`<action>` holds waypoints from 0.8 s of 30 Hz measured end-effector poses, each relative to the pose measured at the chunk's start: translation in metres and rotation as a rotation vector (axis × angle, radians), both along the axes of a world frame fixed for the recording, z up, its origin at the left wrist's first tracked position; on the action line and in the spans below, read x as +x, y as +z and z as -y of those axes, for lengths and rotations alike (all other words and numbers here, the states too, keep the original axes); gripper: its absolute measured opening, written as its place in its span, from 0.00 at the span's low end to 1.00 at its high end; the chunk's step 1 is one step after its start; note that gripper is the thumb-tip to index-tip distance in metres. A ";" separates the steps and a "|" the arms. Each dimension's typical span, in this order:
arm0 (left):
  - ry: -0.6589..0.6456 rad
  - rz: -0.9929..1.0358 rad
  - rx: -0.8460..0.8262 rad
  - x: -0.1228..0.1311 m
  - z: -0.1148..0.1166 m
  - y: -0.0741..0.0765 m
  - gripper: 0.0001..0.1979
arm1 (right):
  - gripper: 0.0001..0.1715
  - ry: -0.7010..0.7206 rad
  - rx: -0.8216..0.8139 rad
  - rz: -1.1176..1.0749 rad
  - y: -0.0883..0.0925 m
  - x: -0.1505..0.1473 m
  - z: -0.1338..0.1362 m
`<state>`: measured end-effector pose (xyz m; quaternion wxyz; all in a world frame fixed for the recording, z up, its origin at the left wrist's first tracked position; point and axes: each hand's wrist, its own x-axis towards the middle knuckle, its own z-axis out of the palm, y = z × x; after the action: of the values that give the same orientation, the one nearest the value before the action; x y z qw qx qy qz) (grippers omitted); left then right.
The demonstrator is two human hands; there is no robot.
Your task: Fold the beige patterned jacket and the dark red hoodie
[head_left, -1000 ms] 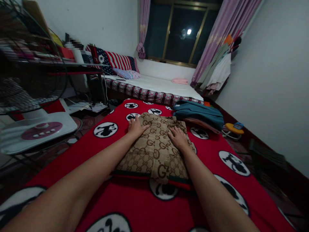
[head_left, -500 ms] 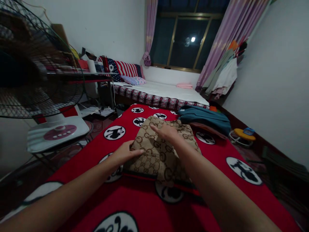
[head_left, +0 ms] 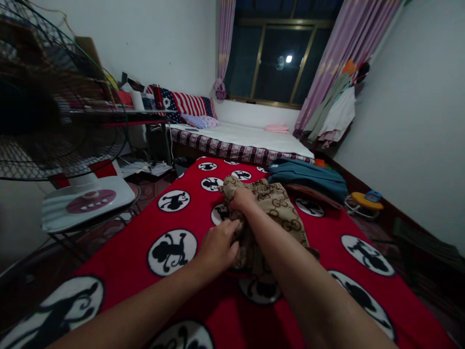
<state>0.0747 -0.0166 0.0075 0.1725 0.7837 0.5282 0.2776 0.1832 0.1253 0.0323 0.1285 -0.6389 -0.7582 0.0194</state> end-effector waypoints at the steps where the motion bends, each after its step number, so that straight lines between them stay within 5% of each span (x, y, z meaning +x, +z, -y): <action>1: 0.025 0.135 -0.042 -0.006 0.001 -0.006 0.25 | 0.23 -0.052 -0.016 -0.046 -0.002 0.003 0.006; 5: 0.072 0.620 -0.321 -0.022 0.004 -0.027 0.30 | 0.19 -0.197 0.006 -0.233 0.000 0.020 0.025; 8: 0.018 0.696 -0.335 -0.021 0.005 -0.015 0.19 | 0.20 -0.190 0.078 -0.345 0.019 0.035 0.031; 12: -0.106 0.622 0.072 -0.016 0.008 0.055 0.15 | 0.19 -0.042 0.455 -0.966 0.071 0.060 0.030; 15: -0.174 0.331 0.448 -0.010 0.012 0.115 0.15 | 0.20 0.065 0.769 -1.339 0.108 0.080 0.036; 18: -0.224 -0.030 0.706 0.006 0.016 0.141 0.14 | 0.22 0.094 0.906 -1.569 0.111 0.098 0.059; 21: -0.361 -0.305 0.815 0.027 0.017 0.117 0.11 | 0.19 -0.135 0.718 -1.810 0.072 0.119 0.097; 24: -0.565 -0.417 0.748 0.042 0.019 0.059 0.10 | 0.14 -0.499 0.320 -1.933 0.011 0.148 0.149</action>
<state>0.1163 -0.0352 0.0664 -0.1601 0.9427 0.1834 0.2280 0.3308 -0.0236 0.0437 0.7722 -0.4651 -0.1676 0.3992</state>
